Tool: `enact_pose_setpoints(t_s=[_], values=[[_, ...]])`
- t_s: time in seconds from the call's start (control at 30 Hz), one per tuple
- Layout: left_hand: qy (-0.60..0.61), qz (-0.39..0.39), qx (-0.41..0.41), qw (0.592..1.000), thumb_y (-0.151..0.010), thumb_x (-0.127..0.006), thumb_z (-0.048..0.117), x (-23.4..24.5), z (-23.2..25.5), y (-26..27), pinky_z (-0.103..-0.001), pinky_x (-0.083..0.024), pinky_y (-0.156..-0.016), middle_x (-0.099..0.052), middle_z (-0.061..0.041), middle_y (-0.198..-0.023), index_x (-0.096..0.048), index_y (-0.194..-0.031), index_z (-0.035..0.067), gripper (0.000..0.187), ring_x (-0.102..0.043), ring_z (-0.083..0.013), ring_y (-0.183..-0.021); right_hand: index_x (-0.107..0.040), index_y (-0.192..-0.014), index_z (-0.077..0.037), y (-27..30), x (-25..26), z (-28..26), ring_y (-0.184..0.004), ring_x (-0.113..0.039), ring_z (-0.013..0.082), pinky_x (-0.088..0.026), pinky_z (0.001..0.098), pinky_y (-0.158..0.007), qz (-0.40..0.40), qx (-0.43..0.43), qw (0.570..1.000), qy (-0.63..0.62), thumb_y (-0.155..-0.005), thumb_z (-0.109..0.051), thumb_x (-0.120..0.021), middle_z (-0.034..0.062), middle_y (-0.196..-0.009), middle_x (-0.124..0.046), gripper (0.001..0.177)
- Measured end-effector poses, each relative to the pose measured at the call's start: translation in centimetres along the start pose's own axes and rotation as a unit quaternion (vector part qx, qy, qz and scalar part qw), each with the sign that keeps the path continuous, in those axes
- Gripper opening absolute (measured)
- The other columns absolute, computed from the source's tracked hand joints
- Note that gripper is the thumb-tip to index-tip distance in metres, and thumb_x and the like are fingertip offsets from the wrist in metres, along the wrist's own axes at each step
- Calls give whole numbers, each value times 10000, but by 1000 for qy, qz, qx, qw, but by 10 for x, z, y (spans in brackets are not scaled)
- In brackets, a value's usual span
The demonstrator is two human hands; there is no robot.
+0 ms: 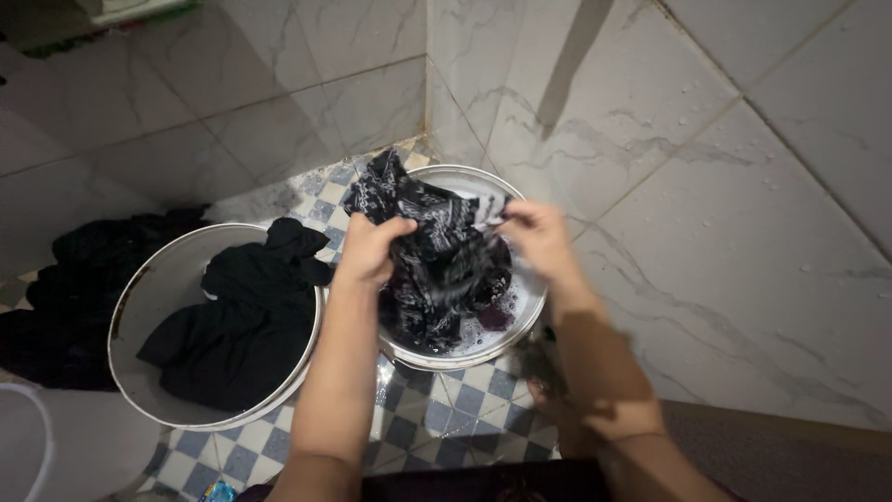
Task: The person hand-washes dark-colored clothes in a metal basin filled with soapy water. They scrub, rinse, and wring out the garments, then transfer them to a white bucket. The process is repeated for multiple items.
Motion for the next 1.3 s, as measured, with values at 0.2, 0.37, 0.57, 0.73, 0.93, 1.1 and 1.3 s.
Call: enact_pose_setpoints(t_s=[0.2,0.37,0.57,0.73,0.93,1.1,1.3], values=[[-353,31,72,932,-784,-782,96,30,15,-13,-337,-559,-813,-738,-91,-1003,-679,-1151,-28,401,-698,-190,-882,-587,-1088,-23,30,63,-102,-953,-702,198,-576,316,-896,83,162,913,-366,-1038,-77,-588,117,-1056,-681,74],[-580,-41,105,806,-838,-781,341,10,57,9,-340,-544,-743,-748,-98,-833,-722,-1007,-18,402,-694,-174,-770,-559,-1132,-72,15,24,-86,-857,-691,210,-580,328,-768,-24,-69,986,150,-961,-90,-583,69,-956,-661,174],[-284,-154,-128,938,-981,-762,248,-47,70,45,-295,-532,-938,-686,-10,-1094,-644,-1186,2,341,-612,-109,-1024,-464,-1335,-30,24,-81,-33,-1164,-570,380,-445,507,-964,-166,-48,831,528,-651,-391,-922,217,-1229,-565,899],[-223,-10,-212,951,-988,-764,211,-46,103,61,-285,-510,-963,-660,7,-1144,-625,-1238,26,341,-606,-105,-1057,-690,-1242,-128,7,-38,0,-1081,-662,399,-521,491,-892,-49,-120,830,543,-770,-110,-695,180,-1136,-695,472],[-756,19,125,643,-911,-793,467,-20,131,51,-416,-541,-770,-699,-194,-819,-764,-919,-18,487,-667,-284,-819,-616,-1262,-36,-2,31,-5,-1029,-633,190,-524,336,-927,61,-8,998,-30,-882,113,-535,61,-1100,-682,416],[-882,-99,134,441,-709,-882,516,-42,41,41,-484,-512,-1009,-555,-148,-1430,-757,-1138,95,614,-529,-356,-1324,-505,-1455,-204,-10,-48,-3,-1310,-499,353,-414,464,-1129,-212,-107,878,416,-921,-223,-647,169,-1411,-524,552],[-858,-295,293,301,-695,-941,427,-6,-80,48,-733,-224,-1148,64,-95,-1742,-583,-1457,250,861,-7,-405,-1577,-340,-1573,-55,29,-97,71,-1568,79,423,-54,708,-1216,-498,-245,457,695,-859,-555,-684,168,-1660,-223,937]])
Point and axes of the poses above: each hand's wrist, its own y-axis away from the middle knuckle, its own x-axis out of the back of the hand, z = x × y, the point moved 5 cm from there along -y, towards the middle knuckle
